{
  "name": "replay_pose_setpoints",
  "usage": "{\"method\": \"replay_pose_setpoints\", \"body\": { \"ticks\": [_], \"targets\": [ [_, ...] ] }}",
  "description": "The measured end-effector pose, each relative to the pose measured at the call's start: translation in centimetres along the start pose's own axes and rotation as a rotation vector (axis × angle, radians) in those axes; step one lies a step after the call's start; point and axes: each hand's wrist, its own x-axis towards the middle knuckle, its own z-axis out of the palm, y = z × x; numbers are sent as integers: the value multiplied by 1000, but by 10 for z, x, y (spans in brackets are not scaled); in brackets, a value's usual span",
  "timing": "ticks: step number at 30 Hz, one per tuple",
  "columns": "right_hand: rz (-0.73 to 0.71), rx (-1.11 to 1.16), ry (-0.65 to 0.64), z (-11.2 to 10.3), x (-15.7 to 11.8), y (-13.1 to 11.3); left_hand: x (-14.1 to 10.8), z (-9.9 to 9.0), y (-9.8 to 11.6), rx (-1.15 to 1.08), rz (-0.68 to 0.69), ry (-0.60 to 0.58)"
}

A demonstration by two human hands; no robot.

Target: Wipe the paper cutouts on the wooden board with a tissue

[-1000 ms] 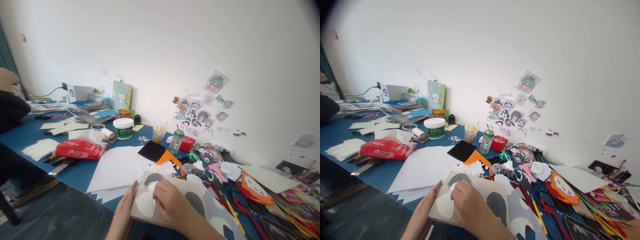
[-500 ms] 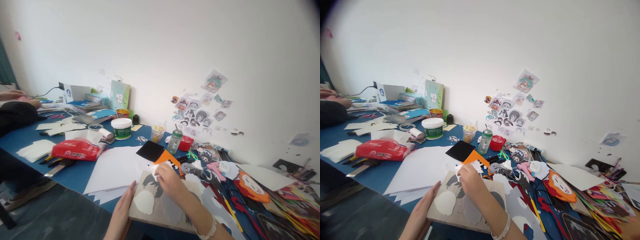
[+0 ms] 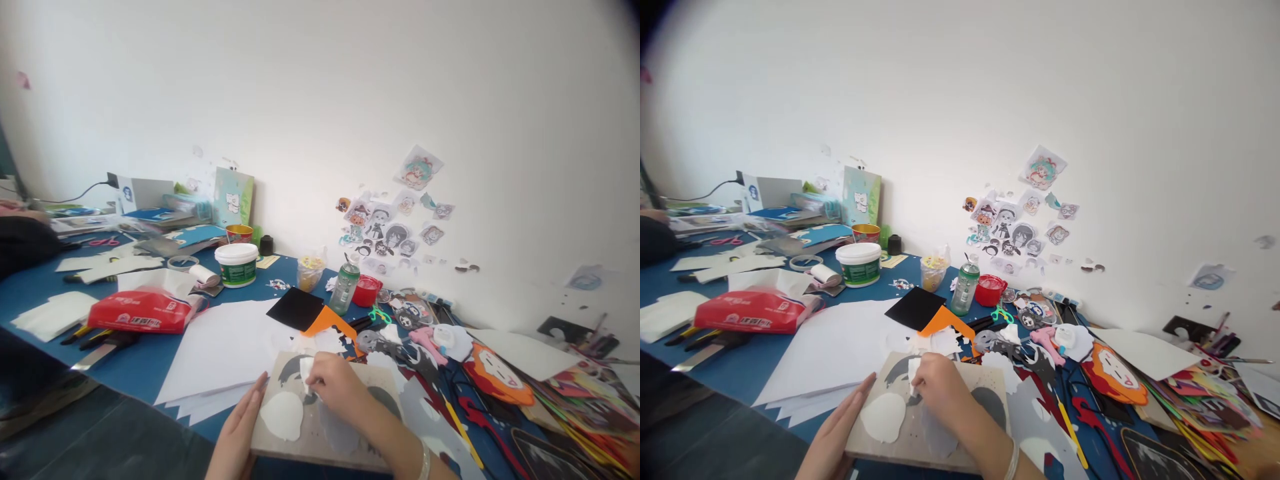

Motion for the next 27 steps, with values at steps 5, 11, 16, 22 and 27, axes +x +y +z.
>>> {"method": "replay_pose_setpoints", "body": {
  "ticks": [5, 11, 16, 22, 27],
  "targets": [
    [63, -32, 21, 3, -2, 6, -4, 3, 6, 24, -15, 19],
    [84, -40, -18, -5, 0, 16, -7, 7, 10, 28, -29, 24],
    [116, -53, 132, -12, 2, 21, -4, 5, 8, 24, -15, 8],
    [-48, -213, -34, 3, -3, 28, 0, 1, 4, -7, -23, -35],
    [45, -152, 146, -27, -9, 18, 7, -4, 1, 16, -41, -31]
  ]
}}
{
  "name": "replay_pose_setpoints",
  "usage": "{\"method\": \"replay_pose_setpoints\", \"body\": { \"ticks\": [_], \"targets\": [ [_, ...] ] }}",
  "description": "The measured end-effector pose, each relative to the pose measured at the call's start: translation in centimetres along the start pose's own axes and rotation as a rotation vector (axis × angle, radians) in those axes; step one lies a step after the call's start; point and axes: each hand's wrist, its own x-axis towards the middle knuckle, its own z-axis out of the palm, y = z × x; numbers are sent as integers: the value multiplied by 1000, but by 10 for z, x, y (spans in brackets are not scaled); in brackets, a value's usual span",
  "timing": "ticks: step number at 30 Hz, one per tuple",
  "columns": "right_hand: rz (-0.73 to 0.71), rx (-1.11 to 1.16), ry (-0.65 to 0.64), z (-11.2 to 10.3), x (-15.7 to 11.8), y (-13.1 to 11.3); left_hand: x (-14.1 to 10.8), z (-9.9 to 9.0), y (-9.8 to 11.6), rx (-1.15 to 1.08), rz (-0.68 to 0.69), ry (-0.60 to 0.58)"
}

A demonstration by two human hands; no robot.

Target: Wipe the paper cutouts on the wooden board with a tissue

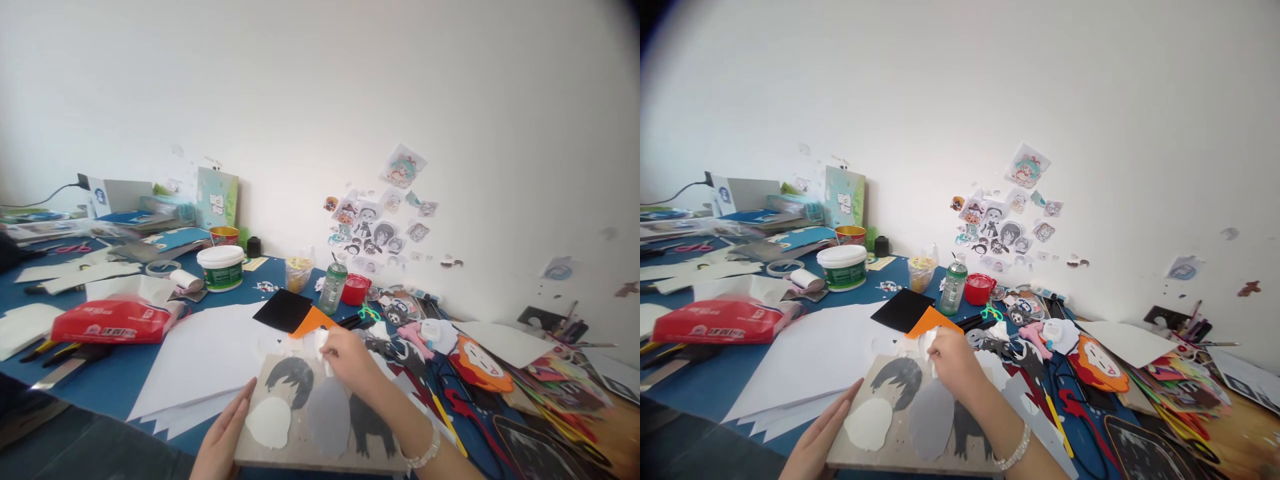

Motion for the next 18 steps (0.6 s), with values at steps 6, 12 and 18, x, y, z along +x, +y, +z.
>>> {"method": "replay_pose_setpoints", "body": {
  "ticks": [6, 12, 18],
  "targets": [
    [76, 143, -20, -2, -33, -2, -4, 4, 5, 30, -6, 13],
    [134, 188, -59, 3, -20, 3, -2, 2, 6, 80, -34, 11],
    [150, 65, -230, 14, 2, 3, -9, 9, 16, 17, -86, 41]
  ]
}}
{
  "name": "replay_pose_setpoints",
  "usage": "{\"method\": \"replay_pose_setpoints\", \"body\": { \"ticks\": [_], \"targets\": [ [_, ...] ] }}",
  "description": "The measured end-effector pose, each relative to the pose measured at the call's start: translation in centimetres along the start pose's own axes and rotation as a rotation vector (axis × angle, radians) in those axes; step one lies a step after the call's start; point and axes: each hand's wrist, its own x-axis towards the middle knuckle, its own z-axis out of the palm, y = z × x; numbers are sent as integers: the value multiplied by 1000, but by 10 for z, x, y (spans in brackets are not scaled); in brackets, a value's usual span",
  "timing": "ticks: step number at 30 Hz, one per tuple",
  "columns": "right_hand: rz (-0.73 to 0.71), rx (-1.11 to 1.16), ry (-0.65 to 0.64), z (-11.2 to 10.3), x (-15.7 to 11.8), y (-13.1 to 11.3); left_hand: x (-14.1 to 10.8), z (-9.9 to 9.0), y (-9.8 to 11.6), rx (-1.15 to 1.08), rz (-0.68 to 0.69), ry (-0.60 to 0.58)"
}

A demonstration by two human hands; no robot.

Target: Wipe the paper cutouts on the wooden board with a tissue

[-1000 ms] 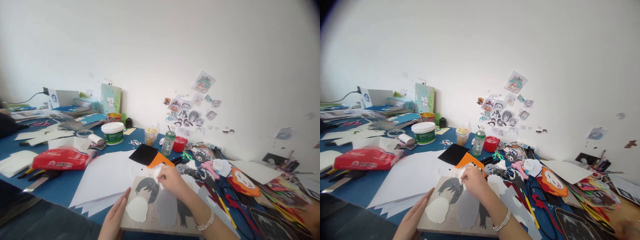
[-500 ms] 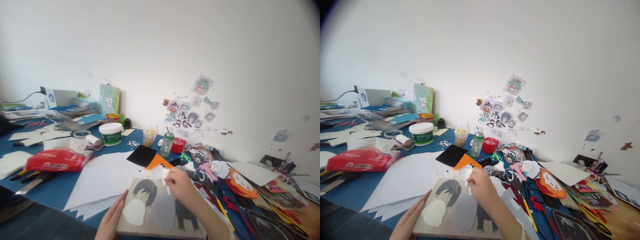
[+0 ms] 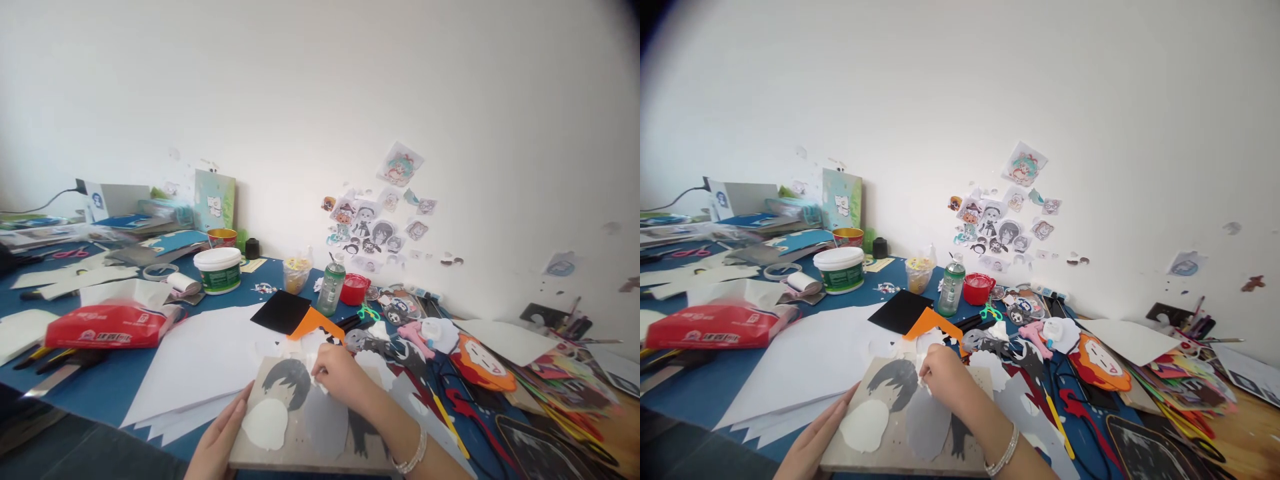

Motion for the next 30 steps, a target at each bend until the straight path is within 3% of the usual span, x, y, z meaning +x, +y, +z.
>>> {"method": "replay_pose_setpoints", "body": {
  "ticks": [6, 12, 16, 19, 24, 30],
  "targets": [
    [80, -119, -12, 3, 9, -2, 14, -13, -9, 28, -1, -54],
    [46, -114, 7, 3, 34, -8, 16, -14, -9, 24, -22, -55],
    [4, -92, 171, -10, 41, -14, 6, -7, -7, 27, 28, -54],
    [-43, -5, 261, -30, 28, -15, 4, -6, -7, 44, 56, -32],
    [-28, 21, 46, -47, -7, 1, 17, -16, -9, 74, 24, -58],
    [-38, 28, -28, -33, -24, 36, 16, -14, -7, 68, -23, -60]
  ]
}}
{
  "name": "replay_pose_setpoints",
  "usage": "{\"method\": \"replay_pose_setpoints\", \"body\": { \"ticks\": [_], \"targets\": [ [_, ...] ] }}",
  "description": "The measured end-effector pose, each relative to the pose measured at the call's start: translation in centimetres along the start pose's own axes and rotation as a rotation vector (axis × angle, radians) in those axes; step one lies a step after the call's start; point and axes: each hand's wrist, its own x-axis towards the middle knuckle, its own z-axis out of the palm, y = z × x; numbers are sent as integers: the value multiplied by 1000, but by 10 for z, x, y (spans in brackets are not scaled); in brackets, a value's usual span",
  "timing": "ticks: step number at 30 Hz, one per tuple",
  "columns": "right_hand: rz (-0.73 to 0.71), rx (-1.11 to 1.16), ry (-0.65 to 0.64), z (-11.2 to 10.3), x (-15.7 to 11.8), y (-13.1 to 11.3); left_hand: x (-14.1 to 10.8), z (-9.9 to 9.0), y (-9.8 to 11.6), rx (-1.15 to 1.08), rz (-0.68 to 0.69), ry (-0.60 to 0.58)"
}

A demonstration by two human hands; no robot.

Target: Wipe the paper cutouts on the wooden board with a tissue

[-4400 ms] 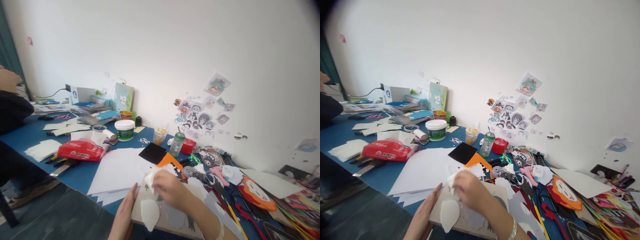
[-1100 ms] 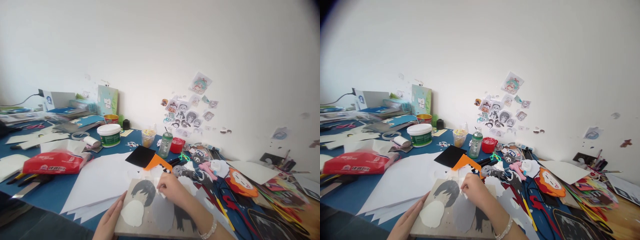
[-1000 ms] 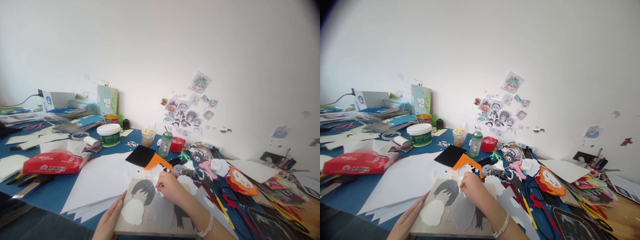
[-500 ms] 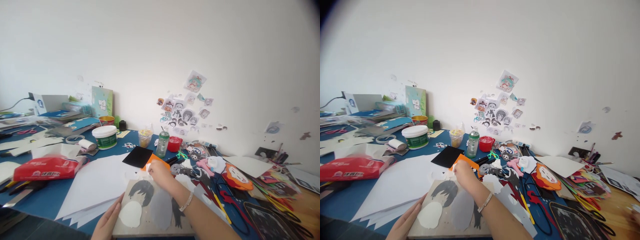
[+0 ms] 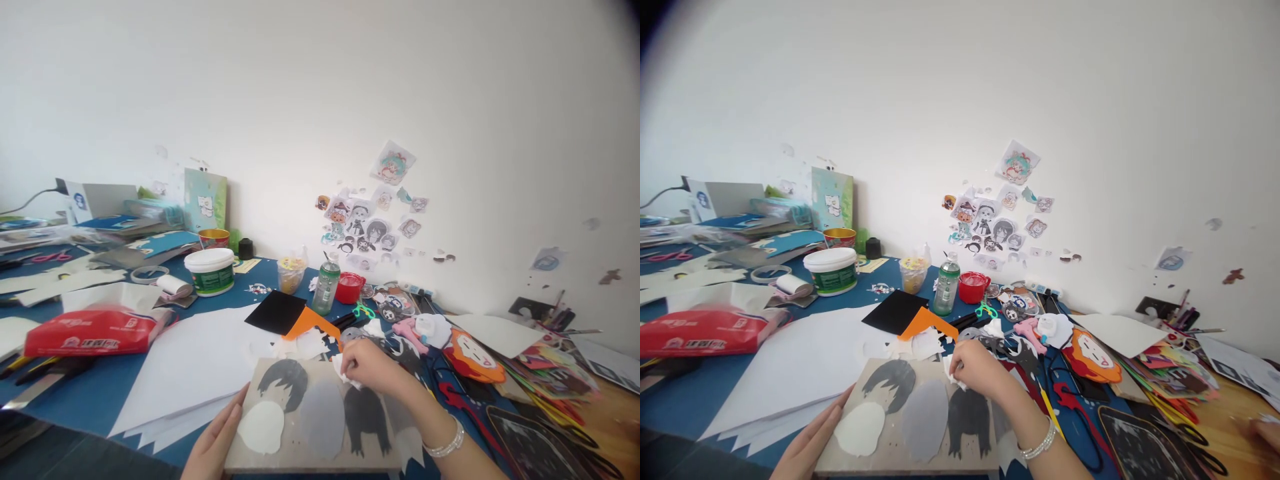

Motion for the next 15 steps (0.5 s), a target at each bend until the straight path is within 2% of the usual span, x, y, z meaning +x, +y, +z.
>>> {"method": "replay_pose_setpoints", "body": {
  "ticks": [3, 5, 7, 9, 11, 13, 15],
  "targets": [
    [-69, 32, 51, 10, 4, 2, -5, 4, 2, -24, 11, 22],
    [-107, 66, 138, 10, 10, 0, -5, 4, 3, -22, 5, 14],
    [-83, 129, 313, 4, 14, -1, -3, 2, 3, -19, -22, 2],
    [-10, 207, 545, -6, 10, 0, -1, 0, 4, -43, -41, -17],
    [43, 299, 714, -14, -4, 3, 0, 2, 7, -101, -45, -83],
    [68, 373, 765, -15, -27, 5, -2, 7, 13, -141, -89, -181],
    [91, 446, 800, -8, -53, 8, -6, 13, 21, -125, -157, -218]
  ]
}}
